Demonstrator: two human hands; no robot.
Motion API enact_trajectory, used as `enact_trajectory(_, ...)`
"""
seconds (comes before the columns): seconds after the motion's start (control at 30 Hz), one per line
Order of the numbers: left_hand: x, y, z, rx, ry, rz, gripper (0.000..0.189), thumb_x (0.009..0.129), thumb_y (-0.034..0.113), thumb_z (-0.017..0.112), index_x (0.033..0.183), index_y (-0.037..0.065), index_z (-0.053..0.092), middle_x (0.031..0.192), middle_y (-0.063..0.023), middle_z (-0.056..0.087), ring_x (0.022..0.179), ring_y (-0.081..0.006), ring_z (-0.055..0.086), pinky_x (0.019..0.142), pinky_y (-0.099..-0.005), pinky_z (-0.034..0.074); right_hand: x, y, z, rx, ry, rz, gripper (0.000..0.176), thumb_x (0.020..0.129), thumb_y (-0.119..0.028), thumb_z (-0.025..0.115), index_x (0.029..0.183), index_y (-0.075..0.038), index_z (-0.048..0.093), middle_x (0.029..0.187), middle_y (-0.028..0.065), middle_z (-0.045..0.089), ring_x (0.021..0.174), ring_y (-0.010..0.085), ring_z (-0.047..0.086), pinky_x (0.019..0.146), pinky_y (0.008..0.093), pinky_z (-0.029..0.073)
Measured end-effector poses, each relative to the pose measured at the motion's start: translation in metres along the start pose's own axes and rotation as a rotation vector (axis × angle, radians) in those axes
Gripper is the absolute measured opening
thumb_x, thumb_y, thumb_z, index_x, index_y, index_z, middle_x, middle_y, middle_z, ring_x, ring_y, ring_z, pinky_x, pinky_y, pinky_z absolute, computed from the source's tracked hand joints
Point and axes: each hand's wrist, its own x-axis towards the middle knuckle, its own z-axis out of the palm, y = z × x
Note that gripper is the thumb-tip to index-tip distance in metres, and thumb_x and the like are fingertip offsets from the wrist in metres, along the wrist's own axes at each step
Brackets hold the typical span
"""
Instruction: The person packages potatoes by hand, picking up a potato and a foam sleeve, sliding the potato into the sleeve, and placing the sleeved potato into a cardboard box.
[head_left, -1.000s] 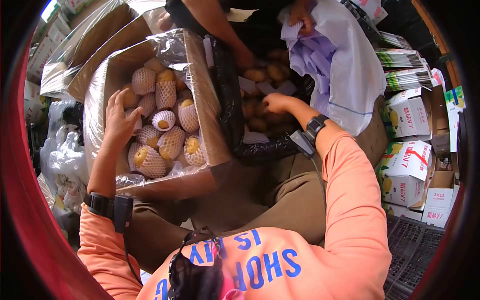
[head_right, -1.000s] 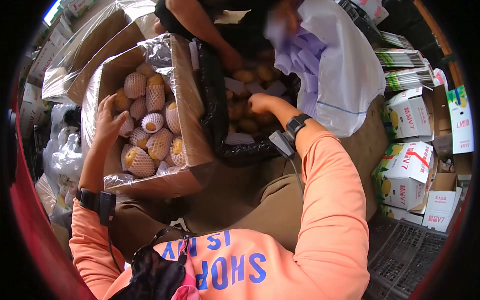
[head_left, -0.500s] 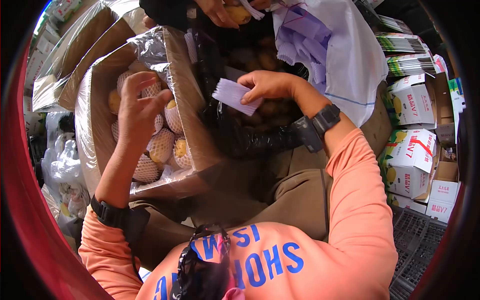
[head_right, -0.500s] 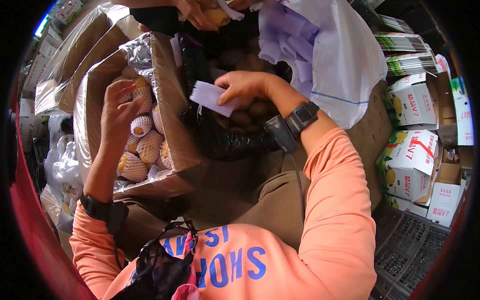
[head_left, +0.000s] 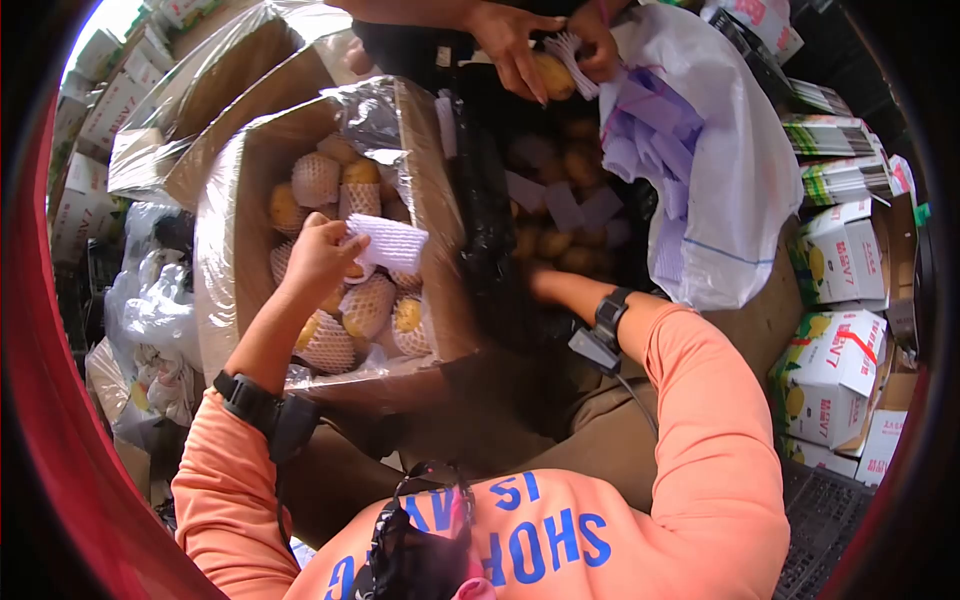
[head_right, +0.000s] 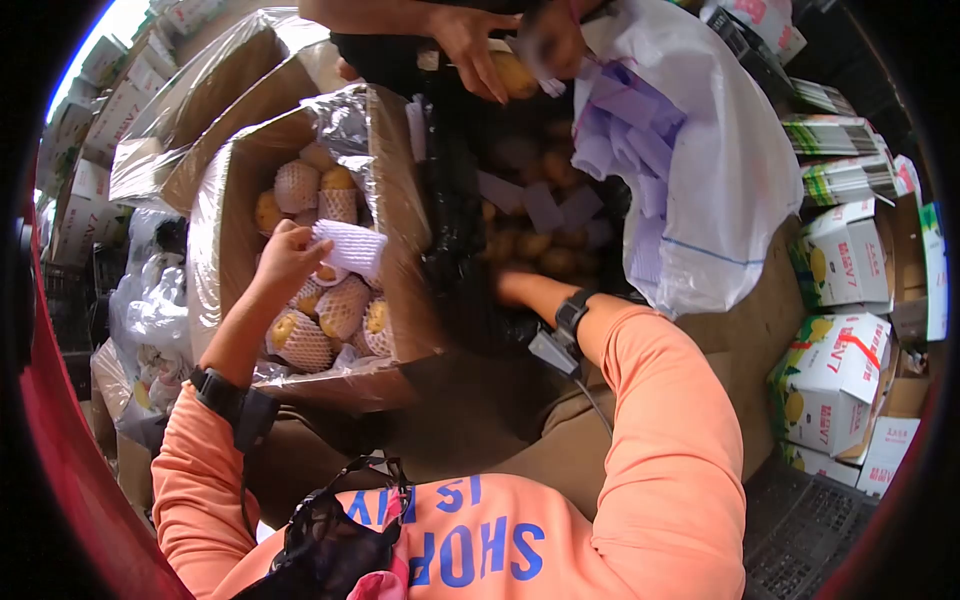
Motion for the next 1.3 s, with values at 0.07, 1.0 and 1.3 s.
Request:
enact_trajectory(0.07,-0.006,0.007,-0.007,0.298,0.06,0.115,0.032,0.076,0.027,0.069,0.077,-0.004,0.063,0.084,-0.0123,0.052,0.075,-0.0295,0.055,0.071,-0.0391,0.047,-0.041,-0.045,-0.027,0.075,-0.043,-0.148,0.036,0.084,-0.02,0.055,0.114,0.0,0.053,0.109,0.0161,0.06,0.095,0.0243,0.058,0.081,0.0394,0.046)
enact_trajectory(1.0,-0.083,0.083,-0.051,-1.499,-0.561,0.338,0.061,0.082,0.023,0.063,0.133,0.012,0.032,0.117,-0.0097,0.049,0.09,-0.018,0.059,0.05,-0.0249,0.052,-0.247,-0.32,-0.159,1.31,-0.272,-0.71,0.039,0.094,-0.023,0.044,0.125,0.001,0.042,0.121,0.0119,0.053,0.106,0.023,0.056,0.092,0.0389,0.046)
enact_trajectory(1.3,-0.075,0.074,-0.07,-0.877,0.007,0.335,0.075,0.075,0.024,0.065,0.14,0.019,0.029,0.119,-0.0112,0.053,0.104,-0.0244,0.058,0.076,-0.0324,0.052,-0.286,-0.36,-0.166,0.482,0.417,-1.016,0.046,0.088,-0.009,0.056,0.13,-0.004,0.037,0.102,0.0074,0.056,0.09,0.0138,0.059,0.073,0.0267,0.052)
